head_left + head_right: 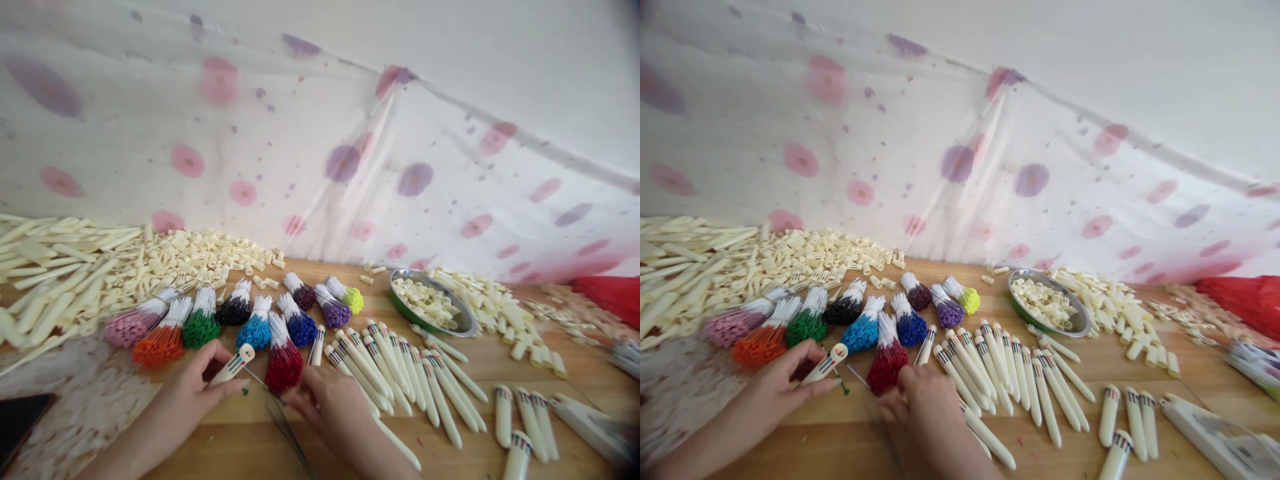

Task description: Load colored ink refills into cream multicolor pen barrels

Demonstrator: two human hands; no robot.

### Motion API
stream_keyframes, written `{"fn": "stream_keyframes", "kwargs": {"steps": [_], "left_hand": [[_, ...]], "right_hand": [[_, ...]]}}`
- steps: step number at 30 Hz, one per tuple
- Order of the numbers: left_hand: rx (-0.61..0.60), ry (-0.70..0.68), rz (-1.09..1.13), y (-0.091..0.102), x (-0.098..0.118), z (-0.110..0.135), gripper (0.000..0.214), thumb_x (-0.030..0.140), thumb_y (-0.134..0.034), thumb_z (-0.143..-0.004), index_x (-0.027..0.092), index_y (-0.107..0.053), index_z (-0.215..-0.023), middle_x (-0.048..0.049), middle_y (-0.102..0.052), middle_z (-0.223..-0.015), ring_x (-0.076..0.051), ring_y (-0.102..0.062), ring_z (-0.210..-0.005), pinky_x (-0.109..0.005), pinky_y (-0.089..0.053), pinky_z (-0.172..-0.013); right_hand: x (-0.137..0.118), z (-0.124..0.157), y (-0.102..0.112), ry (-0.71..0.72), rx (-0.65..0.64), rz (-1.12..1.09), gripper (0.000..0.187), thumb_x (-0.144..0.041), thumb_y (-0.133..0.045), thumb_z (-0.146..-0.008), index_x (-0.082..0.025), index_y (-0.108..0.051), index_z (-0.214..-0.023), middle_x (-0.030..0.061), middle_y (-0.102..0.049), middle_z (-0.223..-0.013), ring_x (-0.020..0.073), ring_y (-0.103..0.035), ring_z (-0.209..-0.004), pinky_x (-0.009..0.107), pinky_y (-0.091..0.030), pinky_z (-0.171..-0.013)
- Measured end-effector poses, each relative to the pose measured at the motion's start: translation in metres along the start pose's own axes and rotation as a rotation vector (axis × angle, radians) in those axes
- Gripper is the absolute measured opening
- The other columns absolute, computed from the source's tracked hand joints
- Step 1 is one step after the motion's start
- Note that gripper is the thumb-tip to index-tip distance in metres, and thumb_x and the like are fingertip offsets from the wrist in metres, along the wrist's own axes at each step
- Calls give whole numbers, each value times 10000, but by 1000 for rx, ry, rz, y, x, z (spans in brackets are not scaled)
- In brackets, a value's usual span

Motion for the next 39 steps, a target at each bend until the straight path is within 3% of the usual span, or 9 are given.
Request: {"fn": "stream_keyframes", "kwargs": {"steps": [4, 8, 13, 16, 20, 27, 33, 36, 39], "left_hand": [[-27, -21, -4, -4, 4, 3, 231, 436, -643, -696, 225, -556, -732, 37, -609, -682, -182, -566, -663, -233, -428, -597], [-26, -30, -3, -7, 8, 4, 218, 427, -635, -698, 229, -545, -718, 50, -570, -639, -172, -541, -634, -227, -416, -584], [-34, -38, 10, -8, 8, 3, 195, 397, -636, -704, 228, -549, -747, 43, -587, -681, -174, -550, -660, -233, -424, -607], [-39, -54, 33, -8, 10, 6, 191, 393, -626, -721, 225, -543, -760, 39, -587, -686, -175, -547, -670, -241, -429, -617], [-87, -40, 68, -10, 14, 8, 195, 396, -612, -730, 220, -532, -755, 31, -590, -690, -183, -548, -679, -253, -426, -629], [-167, -1, 74, -23, 14, 11, 198, 393, -582, -751, 213, -499, -763, 35, -552, -700, -175, -516, -692, -253, -397, -641], [-231, 23, 186, -37, 12, 14, 188, 373, -580, -740, 212, -487, -765, 43, -559, -709, -170, -525, -711, -247, -394, -661], [-212, -7, 167, -33, 11, 14, 201, 399, -563, -760, 214, -487, -772, 46, -535, -702, -163, -509, -694, -242, -390, -642], [-153, -39, 129, -25, 13, 12, 192, 410, -515, -800, 219, -495, -803, 52, -506, -676, -156, -490, -667, -237, -389, -624]], "right_hand": [[21, -19, 14, -120, 183, -11, 179, -261, -457, -906, -193, -567, -783, 13, -663, -753, 148, -616, -701, 215, -373, -597], [27, -46, 16, -192, 164, 46, 229, -235, -330, -951, -170, -536, -875, 68, -673, -815, 188, -638, -747, 244, -373, -593], [22, -74, 12, -204, 39, 72, 280, -335, -336, -955, -135, -531, -976, 105, -667, -812, 243, -645, -789, 326, -435, -666], [28, -86, 13, -222, -50, 33, 276, -330, -396, -946, -120, -542, -1051, 89, -642, -921, 212, -624, -831, 392, -469, -747], [47, -100, 16, -219, -193, -126, 270, -318, -522, -895, -152, -544, -1106, 66, -576, -1093, 189, -589, -915, 393, -496, -781], [66, -114, 9, -252, -373, -486, 270, -300, -518, -898, -159, -532, -1128, 72, -567, -1111, 188, -591, -907, 379, -507, -760], [63, -98, 5, -137, -302, -789, 218, -309, -518, -896, -130, -577, -1008, 50, -611, -974, 162, -605, -827, 355, -504, -739], [62, -67, 18, -31, -233, -947, 252, -339, -512, -875, -130, -591, -757, 24, -630, -770, 140, -605, -767, 315, -467, -790], [58, -31, 34, 61, -268, -1104, 321, -427, -497, -833, -153, -561, -679, 13, -625, -661, 128, -604, -650, 270, -481, -677]]}}
Point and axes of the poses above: each hand's wrist, its own z-axis away from the middle knuckle, its own y-axis out of the back of the hand, x = y × z, the point moved 1 cm from there along -z, towards the middle knuckle
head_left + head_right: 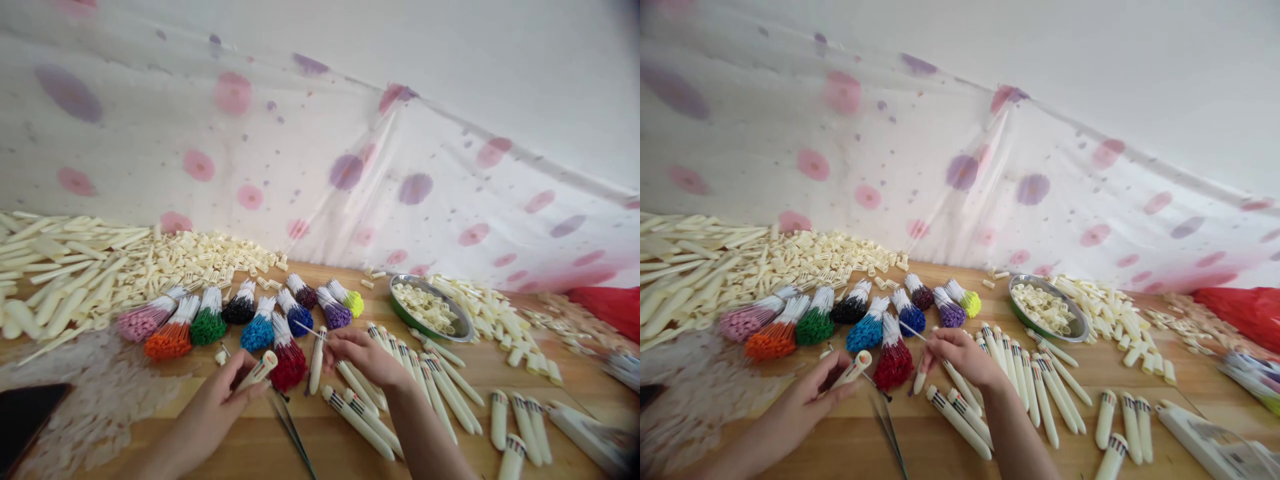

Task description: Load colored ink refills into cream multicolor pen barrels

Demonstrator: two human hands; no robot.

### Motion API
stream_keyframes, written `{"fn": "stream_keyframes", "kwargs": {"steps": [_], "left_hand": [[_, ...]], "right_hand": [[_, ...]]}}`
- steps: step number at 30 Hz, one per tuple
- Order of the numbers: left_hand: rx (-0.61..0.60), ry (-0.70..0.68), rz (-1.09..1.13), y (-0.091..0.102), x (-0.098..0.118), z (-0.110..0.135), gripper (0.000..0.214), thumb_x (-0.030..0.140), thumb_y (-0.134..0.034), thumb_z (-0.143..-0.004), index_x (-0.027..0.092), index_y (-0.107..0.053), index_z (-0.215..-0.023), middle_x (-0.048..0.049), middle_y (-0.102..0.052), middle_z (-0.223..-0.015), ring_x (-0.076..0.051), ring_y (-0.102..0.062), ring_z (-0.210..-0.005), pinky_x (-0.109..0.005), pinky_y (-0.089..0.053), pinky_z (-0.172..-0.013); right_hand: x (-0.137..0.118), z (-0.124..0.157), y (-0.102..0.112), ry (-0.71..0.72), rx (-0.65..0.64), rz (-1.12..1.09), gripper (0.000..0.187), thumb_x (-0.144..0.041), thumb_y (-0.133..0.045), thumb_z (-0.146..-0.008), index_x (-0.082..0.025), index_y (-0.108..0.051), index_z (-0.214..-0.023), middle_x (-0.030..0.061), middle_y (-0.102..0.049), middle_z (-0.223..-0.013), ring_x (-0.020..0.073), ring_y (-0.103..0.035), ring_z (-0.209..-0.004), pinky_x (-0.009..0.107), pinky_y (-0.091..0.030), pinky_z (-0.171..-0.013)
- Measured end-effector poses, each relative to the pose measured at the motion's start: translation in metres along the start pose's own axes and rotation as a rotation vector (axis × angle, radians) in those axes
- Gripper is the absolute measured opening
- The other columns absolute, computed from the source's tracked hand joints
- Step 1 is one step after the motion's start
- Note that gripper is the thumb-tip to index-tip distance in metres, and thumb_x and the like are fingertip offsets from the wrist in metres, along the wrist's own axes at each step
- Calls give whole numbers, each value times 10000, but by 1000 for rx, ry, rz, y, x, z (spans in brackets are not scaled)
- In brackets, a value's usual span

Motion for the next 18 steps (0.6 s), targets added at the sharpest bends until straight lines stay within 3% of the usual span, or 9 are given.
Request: {"fn": "stream_keyframes", "kwargs": {"steps": [3, 7, 12, 18], "left_hand": [[46, 2, 4, 6, 5, 1, 218, 432, -463, -836, 230, -508, -905, 48, -527, -701, -155, -504, -675, -236, -404, -646], [4, 24, 101, 6, 10, 6, 305, 451, -511, -809, 245, -515, -1034, 17, -608, -898, -178, -552, -861, -244, -414, -768], [58, 79, 57, 6, 11, 10, 274, 468, -573, -732, 196, -586, -763, 42, -530, -634, -152, -495, -623, -233, -393, -590], [89, 81, 64, 11, 22, 10, 262, 463, -588, -697, 202, -592, -692, 50, -530, -588, -139, -489, -578, -218, -374, -549]], "right_hand": [[-6, 21, -14, -5, -132, -99, 357, -460, -529, -786, -146, -553, -618, 6, -593, -564, 107, -567, -501, 227, -461, -510], [1, 16, -41, 18, -298, -290, 366, -457, -575, -776, -132, -543, -610, 5, -587, -556, 81, -556, -460, 177, -439, -449], [15, 3, -61, 30, -364, -380, 369, -455, -585, -790, -127, -531, -629, -2, -585, -570, 53, -536, -440, 149, -446, -452], [19, 2, -62, 18, -373, -369, 402, -489, -608, -769, -126, -532, -615, -9, -583, -570, 55, -543, -454, 152, -448, -460]]}}
Point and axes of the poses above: each hand's wrist, its own z-axis away from the middle knuckle, its own y-axis out of the back of the hand, x = y × z, the point moved 1 cm from there along -z, towards the middle knuckle
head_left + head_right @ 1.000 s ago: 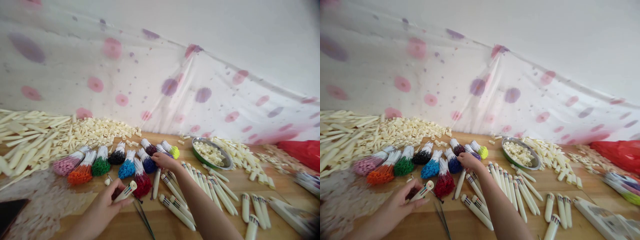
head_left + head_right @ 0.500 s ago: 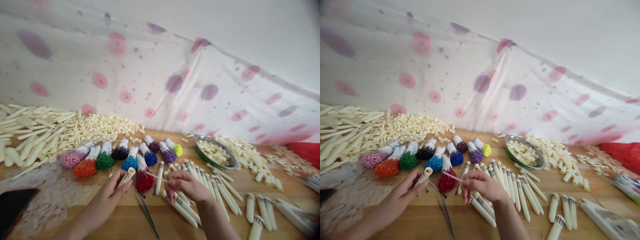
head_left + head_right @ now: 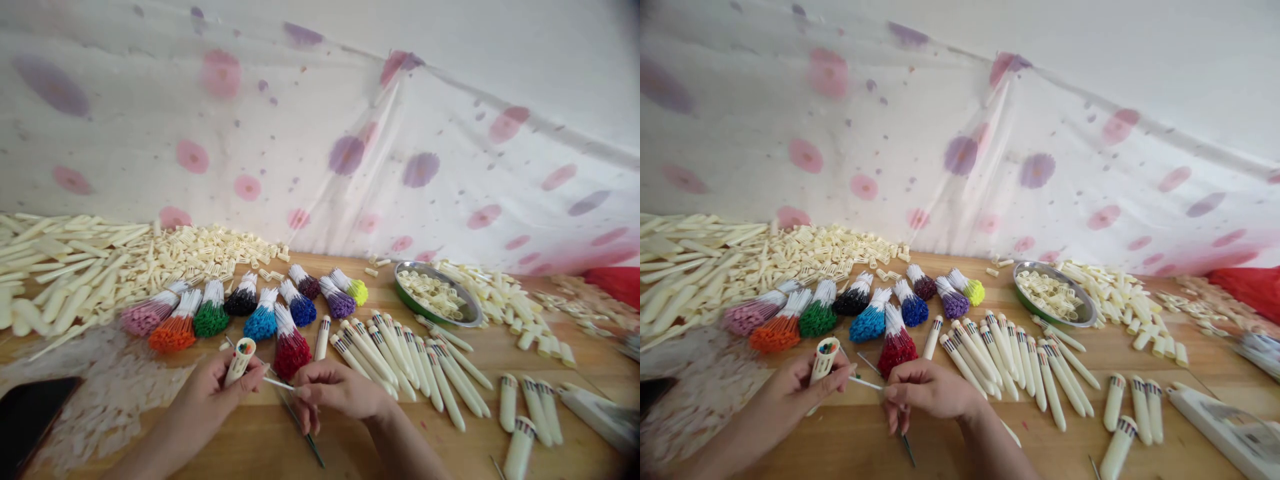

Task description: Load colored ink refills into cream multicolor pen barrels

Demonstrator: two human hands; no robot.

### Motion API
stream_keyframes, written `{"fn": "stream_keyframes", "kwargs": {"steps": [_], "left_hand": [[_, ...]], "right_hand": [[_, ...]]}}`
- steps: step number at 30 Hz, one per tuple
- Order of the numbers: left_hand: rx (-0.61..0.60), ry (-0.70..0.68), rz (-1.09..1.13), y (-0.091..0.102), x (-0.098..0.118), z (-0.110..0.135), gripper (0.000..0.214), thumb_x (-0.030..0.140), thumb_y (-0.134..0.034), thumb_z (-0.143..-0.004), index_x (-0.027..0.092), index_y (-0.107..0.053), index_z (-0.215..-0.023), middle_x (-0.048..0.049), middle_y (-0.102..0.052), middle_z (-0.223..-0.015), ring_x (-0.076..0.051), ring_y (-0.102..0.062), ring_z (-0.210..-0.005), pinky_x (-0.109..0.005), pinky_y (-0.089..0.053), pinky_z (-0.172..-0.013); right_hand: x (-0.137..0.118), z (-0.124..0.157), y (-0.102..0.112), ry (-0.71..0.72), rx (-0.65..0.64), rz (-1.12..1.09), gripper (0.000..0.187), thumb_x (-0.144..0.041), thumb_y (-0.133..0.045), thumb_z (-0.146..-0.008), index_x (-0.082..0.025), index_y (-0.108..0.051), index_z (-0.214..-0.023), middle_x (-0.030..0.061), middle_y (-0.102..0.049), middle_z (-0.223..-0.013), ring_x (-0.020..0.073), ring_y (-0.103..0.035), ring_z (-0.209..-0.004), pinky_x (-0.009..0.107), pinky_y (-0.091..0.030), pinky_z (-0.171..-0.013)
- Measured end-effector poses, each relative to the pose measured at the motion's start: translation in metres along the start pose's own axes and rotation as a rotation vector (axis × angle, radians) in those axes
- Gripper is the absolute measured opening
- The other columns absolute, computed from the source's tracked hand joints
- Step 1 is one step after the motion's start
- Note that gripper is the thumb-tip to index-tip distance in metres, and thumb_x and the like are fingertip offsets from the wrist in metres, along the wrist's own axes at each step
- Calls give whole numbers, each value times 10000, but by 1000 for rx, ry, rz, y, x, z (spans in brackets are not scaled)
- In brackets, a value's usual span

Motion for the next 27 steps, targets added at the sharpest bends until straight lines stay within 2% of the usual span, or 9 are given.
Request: {"fn": "stream_keyframes", "kwargs": {"steps": [3, 7, 9, 11, 14, 17, 20, 24, 27], "left_hand": [[94, 2, -39, 2, 7, -2, 280, 471, -593, -662, 203, -568, -583, 43, -539, -550, -140, -478, -538, -225, -368, -525], [220, -47, -84, 8, 7, -5, 294, 480, -590, -658, 208, -568, -547, 41, -538, -530, -140, -460, -521, -231, -364, -524], [232, -62, -103, 12, 3, -6, 294, 478, -579, -684, 210, -575, -563, 43, -533, -536, -136, -451, -517, -226, -355, -510], [223, -55, -107, 14, -2, -7, 306, 486, -567, -707, 211, -572, -575, 51, -511, -523, -127, -427, -493, -217, -333, -479], [188, -32, -73, 15, -8, -8, 333, 514, -561, -718, 208, -564, -585, 60, -485, -501, -116, -402, -464, -208, -308, -443], [149, -10, -29, 14, -10, -8, 347, 537, -562, -718, 203, -572, -624, 56, -510, -530, -112, -414, -468, -207, -328, -453], [93, -4, -60, 10, -10, -8, 333, 527, -545, -747, 202, -579, -682, 50, -531, -573, -120, -456, -501, -218, -372, -496], [16, -14, -141, 3, -12, -6, 337, 497, -502, -792, 213, -580, -956, 3, -628, -776, -204, -593, -808, -268, -453, -697], [2, -37, -211, 1, -13, -5, 400, 467, -440, -838, 223, -494, -1151, -39, -645, -989, -240, -557, -1027, -301, -437, -833]], "right_hand": [[5, -4, 2, 14, 53, -54, 433, -527, -598, -765, -121, -533, -629, 10, -596, -570, 79, -573, -476, 165, -459, -451], [8, -8, 5, 111, 179, -193, 540, -627, -383, -841, -121, -572, -830, 42, -638, -653, 110, -611, -521, 194, -481, -440], [6, -7, 3, 159, 171, -302, 493, -573, -474, -834, -128, -576, -1021, 74, -669, -781, 140, -645, -622, 231, -514, -488], [4, -6, -2, 174, 120, -395, 458, -463, -618, -792, -126, -582, -1101, 107, -679, -899, 168, -659, -744, 273, -539, -580], [8, -7, -8, 164, 140, -509, 355, -330, -749, -699, -83, -670, -941, 114, -699, -845, 153, -664, -716, 254, -534, -623], [16, -11, -8, 172, 241, -585, 284, -300, -800, -631, -93, -687, -791, 49, -685, -663, 88, -623, -545, 175, -499, -520], [18, -13, 0, 214, 325, -627, 223, -294, -798, -637, -127, -675, -720, -15, -634, -562, 29, -543, -453, 100, -426, -437], [4, -4, 14, 304, 424, -659, 189, -277, -799, -639, -150, -665, -683, -46, -573, -513, 6, -457, -420, 66, -362, -393], [-13, 6, 21, 391, 480, -660, 177, -264, -804, -631, -163, -670, -686, -56, -540, -503, 4, -415, -421, 57, -343, -385]]}}
Point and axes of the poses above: each hand's wrist, its own z-axis away from the middle knuckle, its own y-axis out of the back of the hand, x = y × z, the point moved 1 cm from there along -z, towards the middle knuckle
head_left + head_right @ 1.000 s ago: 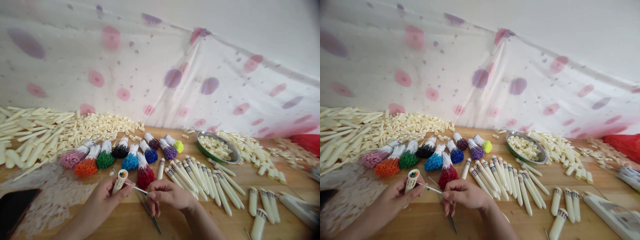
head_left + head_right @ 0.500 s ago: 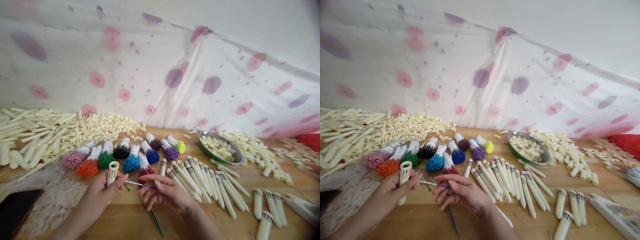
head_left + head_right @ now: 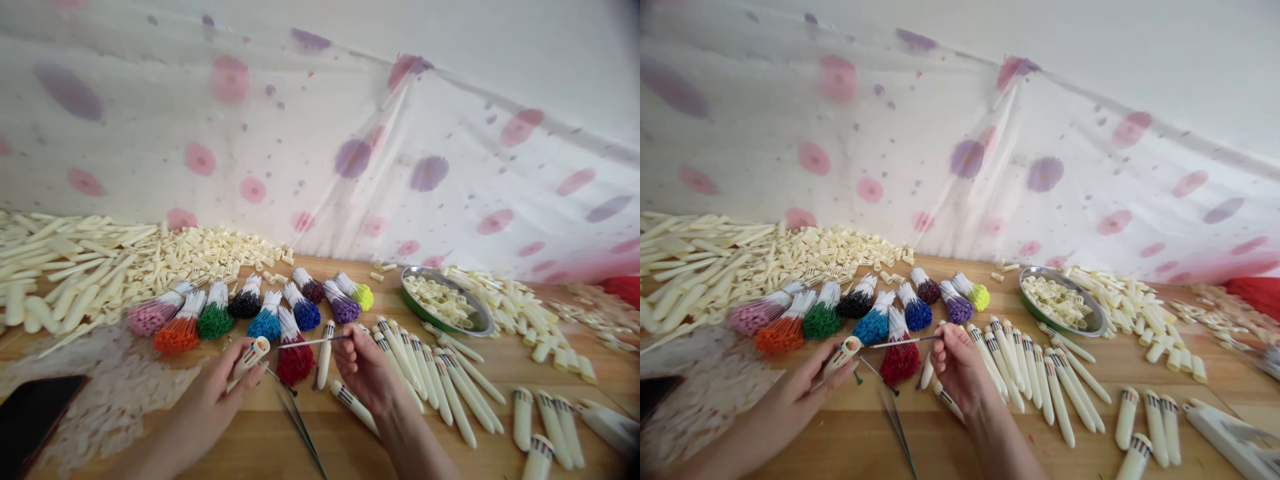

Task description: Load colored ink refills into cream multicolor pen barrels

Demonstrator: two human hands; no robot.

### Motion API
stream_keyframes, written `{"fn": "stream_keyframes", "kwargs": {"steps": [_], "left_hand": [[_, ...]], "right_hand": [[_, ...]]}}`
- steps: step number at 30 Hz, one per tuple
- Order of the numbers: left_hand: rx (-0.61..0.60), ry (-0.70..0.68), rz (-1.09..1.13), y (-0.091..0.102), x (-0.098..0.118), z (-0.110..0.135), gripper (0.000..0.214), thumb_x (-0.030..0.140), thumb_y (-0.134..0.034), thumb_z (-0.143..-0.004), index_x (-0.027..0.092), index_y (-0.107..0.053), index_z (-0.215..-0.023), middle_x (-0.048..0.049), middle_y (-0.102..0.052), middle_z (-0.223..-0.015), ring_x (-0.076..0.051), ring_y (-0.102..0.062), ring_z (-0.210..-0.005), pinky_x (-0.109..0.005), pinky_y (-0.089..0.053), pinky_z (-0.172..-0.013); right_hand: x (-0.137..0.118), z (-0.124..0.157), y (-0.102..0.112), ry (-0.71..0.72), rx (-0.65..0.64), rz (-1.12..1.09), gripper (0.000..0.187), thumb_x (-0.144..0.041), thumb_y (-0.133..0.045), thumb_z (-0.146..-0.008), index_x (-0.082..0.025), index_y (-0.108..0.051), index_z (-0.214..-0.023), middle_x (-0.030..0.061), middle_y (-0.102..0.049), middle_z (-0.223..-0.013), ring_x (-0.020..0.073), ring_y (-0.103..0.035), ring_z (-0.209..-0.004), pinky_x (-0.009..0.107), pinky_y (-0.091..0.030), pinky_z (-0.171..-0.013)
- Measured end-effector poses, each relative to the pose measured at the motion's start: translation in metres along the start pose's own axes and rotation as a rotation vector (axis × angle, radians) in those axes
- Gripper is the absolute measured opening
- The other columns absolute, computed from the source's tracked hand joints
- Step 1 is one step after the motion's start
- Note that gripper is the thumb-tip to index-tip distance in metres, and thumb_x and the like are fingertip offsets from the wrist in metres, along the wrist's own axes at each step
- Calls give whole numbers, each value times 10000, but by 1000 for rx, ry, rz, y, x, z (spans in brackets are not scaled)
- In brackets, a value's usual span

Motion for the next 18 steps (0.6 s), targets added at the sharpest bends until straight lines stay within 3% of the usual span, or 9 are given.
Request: {"fn": "stream_keyframes", "kwargs": {"steps": [4, 11, 14, 18], "left_hand": [[-9, -114, -87, 1, 4, 1, 302, 386, -424, -857, 221, -551, -1076, -64, -625, -1079, -242, -551, -1046, -310, -405, -891], [-93, -330, -37, 6, 8, 1, 123, 232, -461, -860, 237, -583, -878, -20, -610, -894, -182, -574, -883, -261, -424, -806], [-80, -401, 31, 8, 5, -3, 132, 185, -487, -839, 231, -611, -850, -24, -602, -883, -183, -575, -880, -264, -422, -805], [-54, -426, 121, 8, 0, -5, 147, 150, -530, -806, 245, -640, -826, -16, -588, -876, -172, -588, -846, -254, -437, -769]], "right_hand": [[-13, 6, -11, 71, 0, 24, 178, -253, -814, -607, -160, -673, -665, -52, -506, -481, 20, -383, -412, 76, -341, -367], [-7, 26, -30, 186, -32, 287, 178, -339, -746, -687, -189, -661, -642, -45, -498, -438, 44, -346, -332, 140, -332, -314], [-7, 39, -40, 285, -111, 420, 126, -335, -723, -720, -222, -685, -678, -23, -562, -465, 80, -436, -361, 184, -379, -348], [-9, 54, -55, 362, -224, 651, 26, -269, -698, -762, -260, -719, -774, 9, -655, -578, 123, -551, -510, 249, -448, -514]]}}
Point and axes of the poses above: each hand's wrist, its own z-axis away from the middle knuckle, its own y-axis out of the back of the hand, x = y × z, the point moved 1 cm from there along -z, towards the middle knuckle
